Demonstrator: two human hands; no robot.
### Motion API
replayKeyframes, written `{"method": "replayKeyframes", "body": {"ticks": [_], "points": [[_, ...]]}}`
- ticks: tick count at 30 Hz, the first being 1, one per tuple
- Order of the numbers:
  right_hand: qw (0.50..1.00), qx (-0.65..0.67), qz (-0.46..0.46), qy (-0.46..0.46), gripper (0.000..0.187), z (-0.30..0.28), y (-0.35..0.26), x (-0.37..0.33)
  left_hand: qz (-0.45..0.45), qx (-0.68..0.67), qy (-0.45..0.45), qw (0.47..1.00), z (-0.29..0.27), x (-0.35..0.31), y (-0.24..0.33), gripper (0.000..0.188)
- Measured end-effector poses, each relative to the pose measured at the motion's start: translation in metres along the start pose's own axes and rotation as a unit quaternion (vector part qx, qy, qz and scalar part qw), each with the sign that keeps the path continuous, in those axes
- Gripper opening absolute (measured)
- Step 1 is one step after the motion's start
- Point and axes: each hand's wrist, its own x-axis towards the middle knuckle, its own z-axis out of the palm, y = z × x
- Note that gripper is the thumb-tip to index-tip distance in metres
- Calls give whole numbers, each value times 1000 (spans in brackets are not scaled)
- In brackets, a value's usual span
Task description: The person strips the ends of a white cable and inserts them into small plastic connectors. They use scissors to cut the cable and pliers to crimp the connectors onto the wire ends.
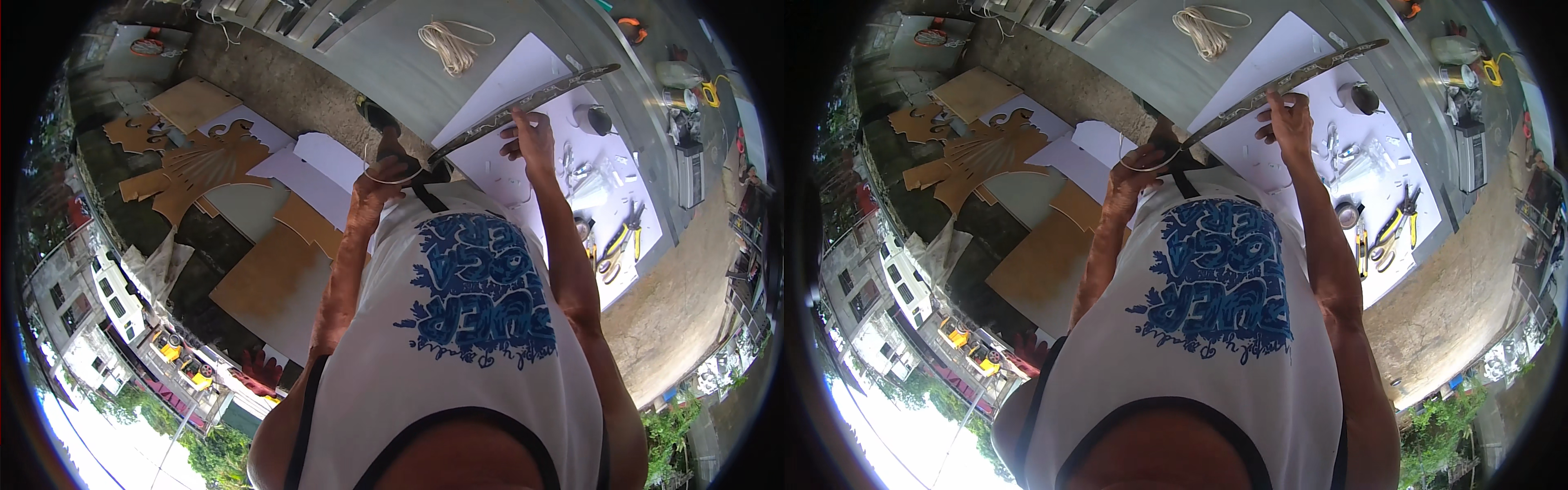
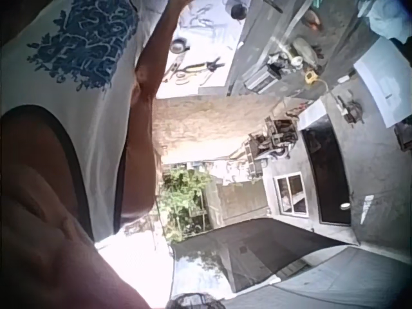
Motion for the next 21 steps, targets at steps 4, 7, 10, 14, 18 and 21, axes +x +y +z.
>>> {"method": "replayKeyframes", "body": {"ticks": [4, 7, 10, 14, 18, 21], "points": [[1000, 12, 18, 17, 39, 4, 1, 20, 39, 23, -66, 997, 25, 15, 23, 60], [999, 28, -25, 22, 34, -1, 8, 30, 65, 63, -96, 991, 30, 20, 29, 52], [995, 69, -69, 17, 26, -4, 22, 42, 84, 95, -89, 988, 31, 22, 25, 40], [995, 46, -94, -4, 19, 6, 8, 33, 75, 117, -65, 988, 30, 18, 36, 38], [990, 40, -136, -5, 16, 23, -15, 24, 34, 98, -95, 990, 32, 22, 59, 51], [987, 71, -143, -13, 16, 31, -36, 16, 16, 56, -116, 992, 31, 29, 75, 61]]}}
